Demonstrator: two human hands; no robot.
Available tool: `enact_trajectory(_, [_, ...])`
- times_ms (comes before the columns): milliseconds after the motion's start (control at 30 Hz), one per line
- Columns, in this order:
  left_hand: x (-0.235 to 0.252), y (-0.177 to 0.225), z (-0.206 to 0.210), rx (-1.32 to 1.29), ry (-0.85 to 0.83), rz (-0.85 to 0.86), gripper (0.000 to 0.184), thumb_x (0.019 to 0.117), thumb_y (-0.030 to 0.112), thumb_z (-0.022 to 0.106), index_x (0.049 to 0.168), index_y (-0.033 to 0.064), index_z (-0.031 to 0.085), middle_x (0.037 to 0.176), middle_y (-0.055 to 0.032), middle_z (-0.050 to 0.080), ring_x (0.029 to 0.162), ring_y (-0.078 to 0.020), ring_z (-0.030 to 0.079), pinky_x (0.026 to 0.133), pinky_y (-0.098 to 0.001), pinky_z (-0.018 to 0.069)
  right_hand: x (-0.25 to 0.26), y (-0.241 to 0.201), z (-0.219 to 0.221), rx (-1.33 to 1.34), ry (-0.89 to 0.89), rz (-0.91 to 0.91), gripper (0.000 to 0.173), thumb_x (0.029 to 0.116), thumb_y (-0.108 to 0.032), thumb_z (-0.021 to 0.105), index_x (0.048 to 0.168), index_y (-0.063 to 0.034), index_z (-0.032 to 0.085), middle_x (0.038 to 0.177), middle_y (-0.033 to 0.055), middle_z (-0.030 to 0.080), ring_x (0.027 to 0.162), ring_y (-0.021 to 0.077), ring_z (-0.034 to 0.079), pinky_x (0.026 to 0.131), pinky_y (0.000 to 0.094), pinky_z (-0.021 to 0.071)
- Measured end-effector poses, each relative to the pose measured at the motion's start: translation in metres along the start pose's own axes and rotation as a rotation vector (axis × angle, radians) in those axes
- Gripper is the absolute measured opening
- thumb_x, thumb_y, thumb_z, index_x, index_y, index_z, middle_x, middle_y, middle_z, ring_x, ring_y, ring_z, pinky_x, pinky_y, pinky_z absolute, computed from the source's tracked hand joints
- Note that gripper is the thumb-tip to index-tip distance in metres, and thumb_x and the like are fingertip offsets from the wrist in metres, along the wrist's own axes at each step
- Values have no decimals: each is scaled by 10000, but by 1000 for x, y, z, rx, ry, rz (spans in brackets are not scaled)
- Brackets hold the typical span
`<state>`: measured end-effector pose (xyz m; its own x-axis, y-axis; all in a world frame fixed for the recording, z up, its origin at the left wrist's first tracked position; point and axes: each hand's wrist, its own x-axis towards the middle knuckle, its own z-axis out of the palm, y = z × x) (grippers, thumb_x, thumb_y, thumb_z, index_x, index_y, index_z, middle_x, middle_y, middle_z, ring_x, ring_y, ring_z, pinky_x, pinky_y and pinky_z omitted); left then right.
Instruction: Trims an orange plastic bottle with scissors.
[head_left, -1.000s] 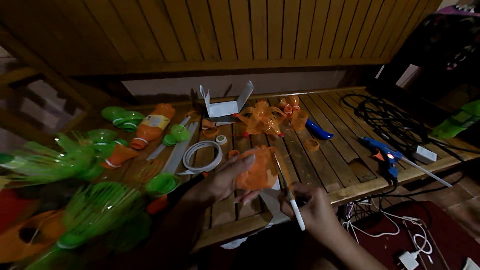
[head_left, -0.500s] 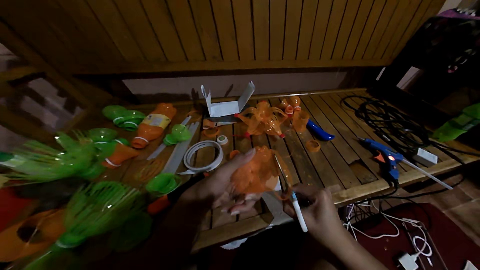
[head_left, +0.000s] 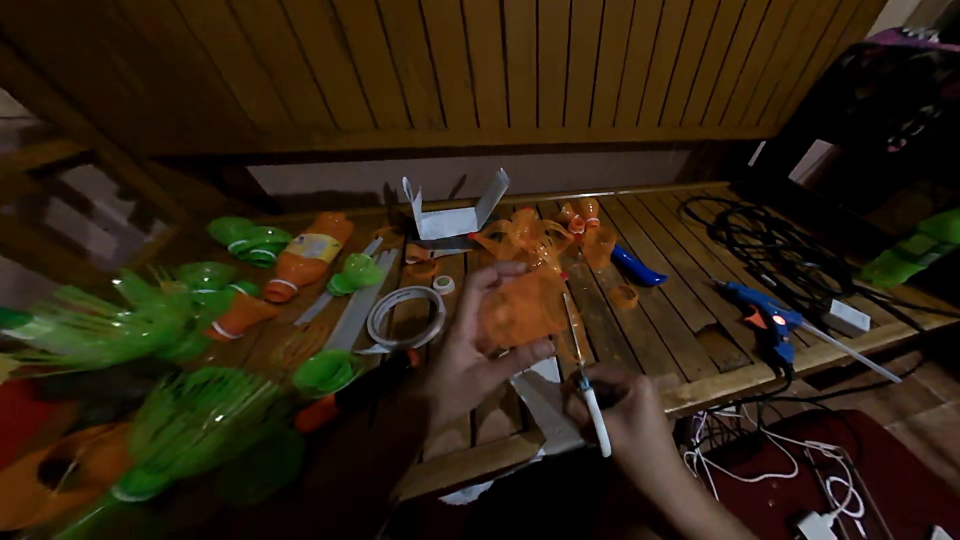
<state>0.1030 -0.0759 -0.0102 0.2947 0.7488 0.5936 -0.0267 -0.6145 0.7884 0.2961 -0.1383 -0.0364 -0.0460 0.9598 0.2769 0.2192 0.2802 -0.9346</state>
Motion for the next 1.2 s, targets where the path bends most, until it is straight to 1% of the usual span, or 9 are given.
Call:
enact_trajectory(67, [0, -4, 0, -1, 13, 93, 572, 920, 316, 755, 1405, 308, 451, 1279, 162, 598, 985, 10, 668, 811, -196, 609, -1, -1, 1, 17, -9, 1, 118, 861, -107, 713, 936, -16, 725, 673, -73, 642, 545, -83, 546, 519, 106, 475])
enact_trajectory(133, [0, -5, -2, -23, -35, 120, 530, 944, 326, 729, 1403, 324, 464, 1217, 172, 626, 950, 17, 667, 801, -180, 600, -1, 0, 2, 36, -22, 9, 118, 878, -126, 711, 939, -25, 719, 669, -79, 630, 540, -79, 540, 511, 108, 469])
enact_trajectory(233, [-1, -5, -3, -36, -112, 102, 520, 947, 349, 721, 1408, 312, 484, 1165, 175, 638, 924, 31, 660, 786, -169, 593, -1, -1, 0, 54, -32, 11, 125, 894, -173, 706, 937, -56, 719, 680, -95, 626, 558, -82, 541, 519, 106, 463])
enact_trajectory(333, [-1, -3, -5, -32, -136, 88, 511, 960, 341, 701, 1414, 253, 485, 1250, 154, 623, 933, 31, 657, 775, -163, 590, 0, -1, -2, 14, -32, -2, 134, 901, -186, 701, 935, -57, 721, 685, -93, 632, 567, -89, 546, 530, 104, 470])
enact_trajectory(400, [-1, -2, -5, -41, -142, 85, 503, 969, 337, 689, 1417, 243, 480, 1258, 152, 620, 925, 34, 658, 764, -155, 589, -1, 3, -3, -8, -20, -35, 126, 895, -170, 698, 920, -49, 719, 666, -93, 620, 562, -98, 533, 527, 98, 459])
enact_trajectory(567, [0, -3, -8, -121, -156, 26, 470, 985, 403, 651, 1407, 271, 494, 1069, 140, 678, 800, 26, 659, 671, -145, 576, -2, 12, -5, -73, -11, -102, 158, 892, -167, 707, 925, -15, 736, 679, -51, 648, 570, -83, 554, 543, 105, 479])
enact_trajectory(733, [0, -4, -12, -177, -200, -20, 444, 991, 447, 625, 1384, 285, 497, 971, 143, 687, 766, 24, 659, 661, -143, 568, -2, 10, -8, -62, -73, -47, 169, 896, -177, 710, 940, -15, 728, 683, -62, 642, 570, -94, 542, 542, 97, 466])
enact_trajectory(900, [-2, -1, -16, -210, -292, -110, 441, 985, 428, 639, 1363, 242, 508, 952, 138, 678, 762, 31, 648, 652, -138, 559, -2, 4, -8, -9, -92, 27, 144, 881, -187, 723, 936, -54, 719, 704, -102, 644, 602, -107, 555, 563, 88, 470])
enact_trajectory(1200, [-1, -3, -19, -305, -329, -99, 381, 1007, 459, 590, 1342, 282, 548, 950, 122, 691, 764, 26, 652, 644, -126, 551, -6, 14, -8, -30, -55, -82, 146, 864, -151, 722, 920, -17, 729, 686, -71, 652, 592, -97, 560, 568, 96, 483])
